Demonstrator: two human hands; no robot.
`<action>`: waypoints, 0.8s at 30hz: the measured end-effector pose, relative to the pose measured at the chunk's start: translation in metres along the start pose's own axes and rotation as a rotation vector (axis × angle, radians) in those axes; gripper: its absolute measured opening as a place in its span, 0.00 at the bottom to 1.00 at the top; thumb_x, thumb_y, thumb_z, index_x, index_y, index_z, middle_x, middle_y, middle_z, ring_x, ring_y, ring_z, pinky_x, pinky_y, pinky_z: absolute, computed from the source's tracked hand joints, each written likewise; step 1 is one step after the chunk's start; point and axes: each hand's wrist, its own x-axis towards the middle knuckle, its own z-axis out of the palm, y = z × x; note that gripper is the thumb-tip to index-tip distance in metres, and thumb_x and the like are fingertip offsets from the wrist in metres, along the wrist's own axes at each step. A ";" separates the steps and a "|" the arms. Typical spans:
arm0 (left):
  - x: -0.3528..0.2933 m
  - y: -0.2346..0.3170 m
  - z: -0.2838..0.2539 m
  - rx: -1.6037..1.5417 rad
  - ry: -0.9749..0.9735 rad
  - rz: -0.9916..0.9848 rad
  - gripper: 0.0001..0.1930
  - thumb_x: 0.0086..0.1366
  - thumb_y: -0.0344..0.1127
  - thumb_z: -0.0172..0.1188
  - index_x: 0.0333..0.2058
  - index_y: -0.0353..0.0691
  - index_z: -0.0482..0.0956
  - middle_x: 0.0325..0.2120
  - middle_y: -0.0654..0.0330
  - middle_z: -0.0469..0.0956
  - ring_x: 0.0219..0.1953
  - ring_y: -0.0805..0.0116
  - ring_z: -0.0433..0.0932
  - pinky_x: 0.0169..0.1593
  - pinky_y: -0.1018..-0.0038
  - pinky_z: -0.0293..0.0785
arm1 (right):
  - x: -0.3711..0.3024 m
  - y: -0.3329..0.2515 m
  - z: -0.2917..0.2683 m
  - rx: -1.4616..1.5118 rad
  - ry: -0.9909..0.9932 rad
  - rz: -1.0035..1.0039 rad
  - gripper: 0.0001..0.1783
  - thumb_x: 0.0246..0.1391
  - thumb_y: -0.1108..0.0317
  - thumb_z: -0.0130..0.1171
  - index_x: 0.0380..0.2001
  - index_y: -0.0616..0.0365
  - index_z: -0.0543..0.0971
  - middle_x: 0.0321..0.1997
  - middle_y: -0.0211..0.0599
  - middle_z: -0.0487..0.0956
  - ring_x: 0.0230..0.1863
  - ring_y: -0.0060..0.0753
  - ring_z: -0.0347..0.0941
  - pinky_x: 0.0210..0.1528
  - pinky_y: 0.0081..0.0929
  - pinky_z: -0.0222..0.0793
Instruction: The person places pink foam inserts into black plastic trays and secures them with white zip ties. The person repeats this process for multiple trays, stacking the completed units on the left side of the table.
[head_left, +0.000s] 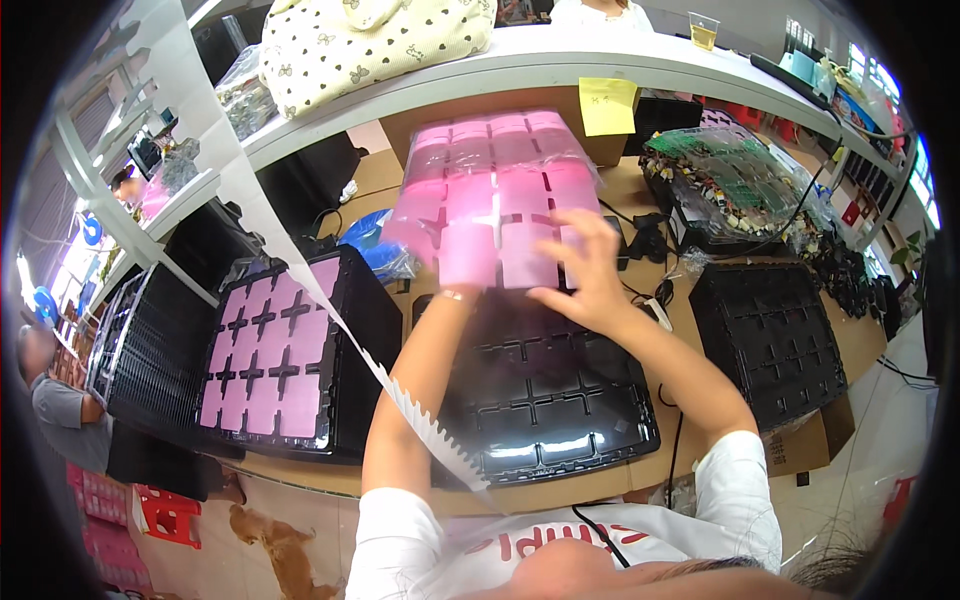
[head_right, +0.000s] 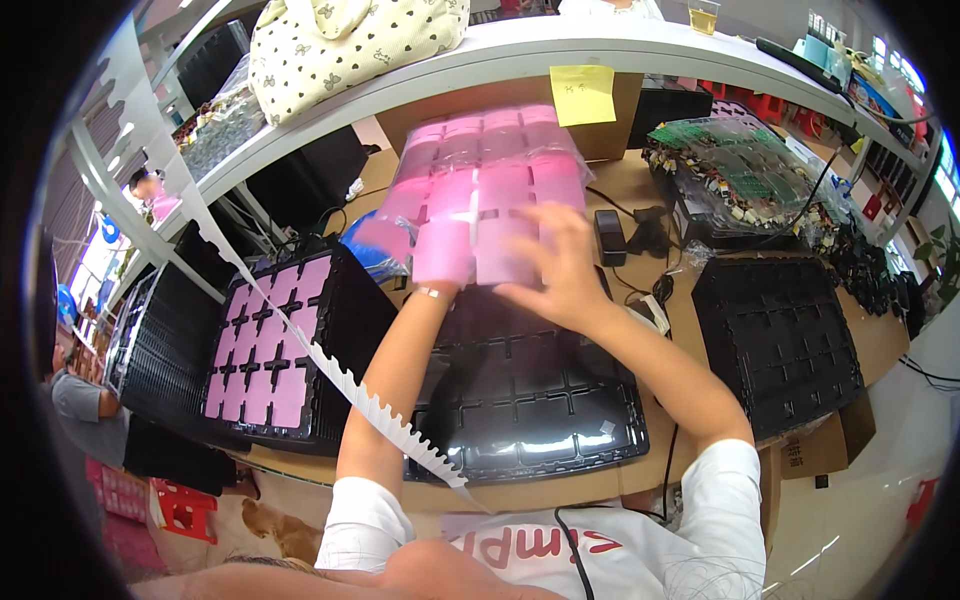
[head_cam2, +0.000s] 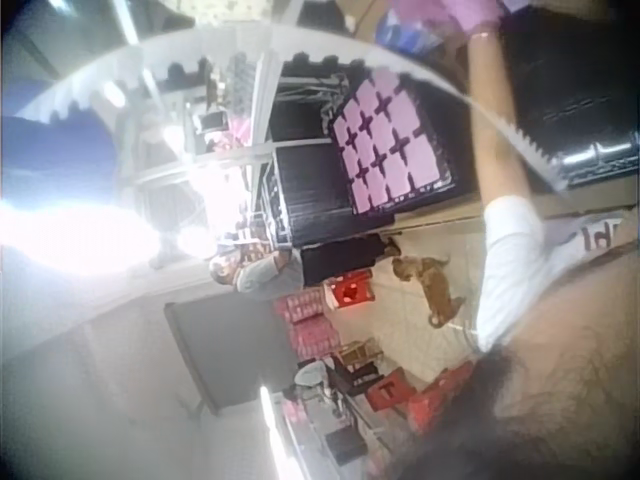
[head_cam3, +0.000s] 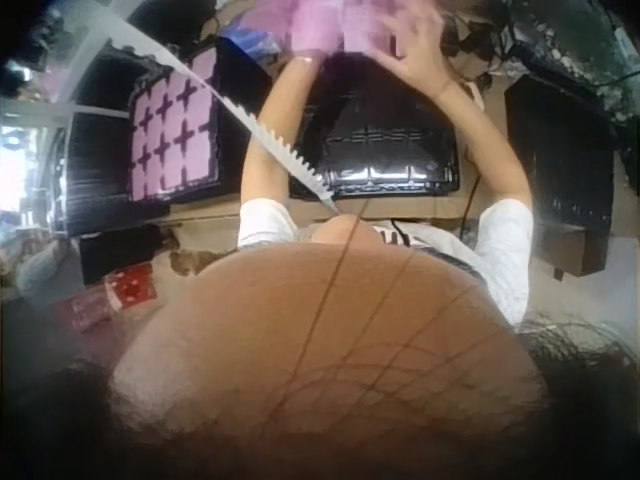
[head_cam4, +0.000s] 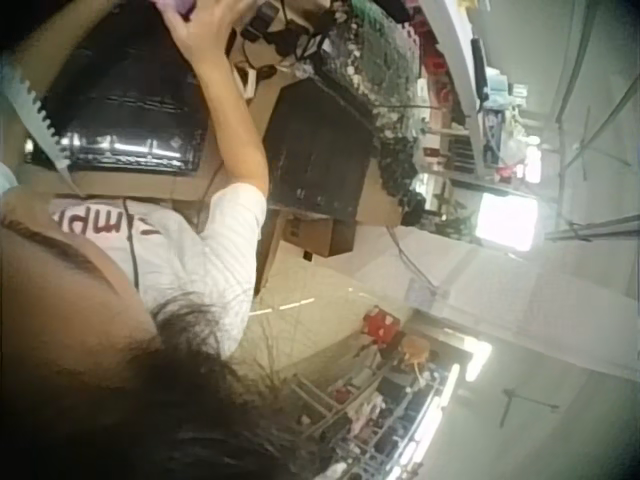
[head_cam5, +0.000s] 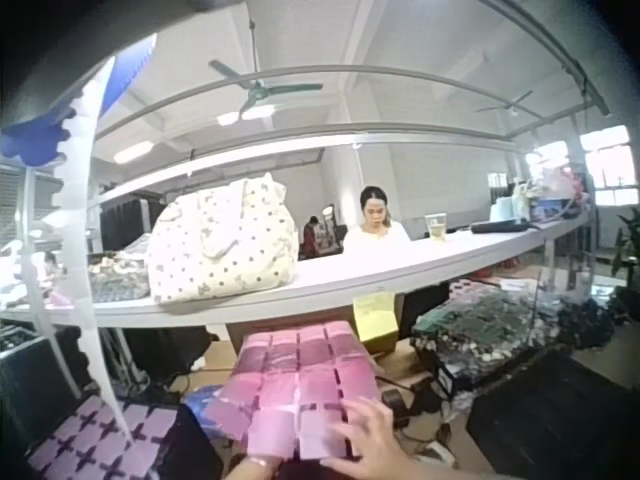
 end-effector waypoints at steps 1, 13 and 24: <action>-0.016 0.004 -0.011 -0.079 0.142 0.020 0.13 0.63 0.36 0.53 0.43 0.42 0.79 0.33 0.51 0.81 0.39 0.54 0.80 0.40 0.59 0.76 | -0.019 0.003 0.003 -0.012 0.048 0.229 0.40 0.43 0.54 0.71 0.59 0.53 0.68 0.64 0.50 0.61 0.69 0.52 0.48 0.69 0.47 0.43; -0.166 -0.053 -0.035 -1.720 0.055 -1.006 0.27 0.59 0.54 0.68 0.45 0.37 0.76 0.33 0.57 0.79 0.31 0.67 0.78 0.33 0.76 0.75 | -0.092 0.000 -0.017 1.087 -0.218 1.423 0.15 0.55 0.67 0.64 0.45 0.59 0.78 0.41 0.33 0.82 0.40 0.23 0.78 0.44 0.22 0.74; -0.299 0.004 -0.082 -0.937 -0.047 -0.885 0.27 0.61 0.36 0.66 0.59 0.40 0.72 0.26 0.64 0.79 0.27 0.81 0.77 0.32 0.79 0.74 | -0.189 -0.077 -0.073 0.524 -0.134 1.092 0.30 0.49 0.73 0.67 0.55 0.60 0.69 0.24 0.25 0.72 0.25 0.15 0.65 0.31 0.15 0.61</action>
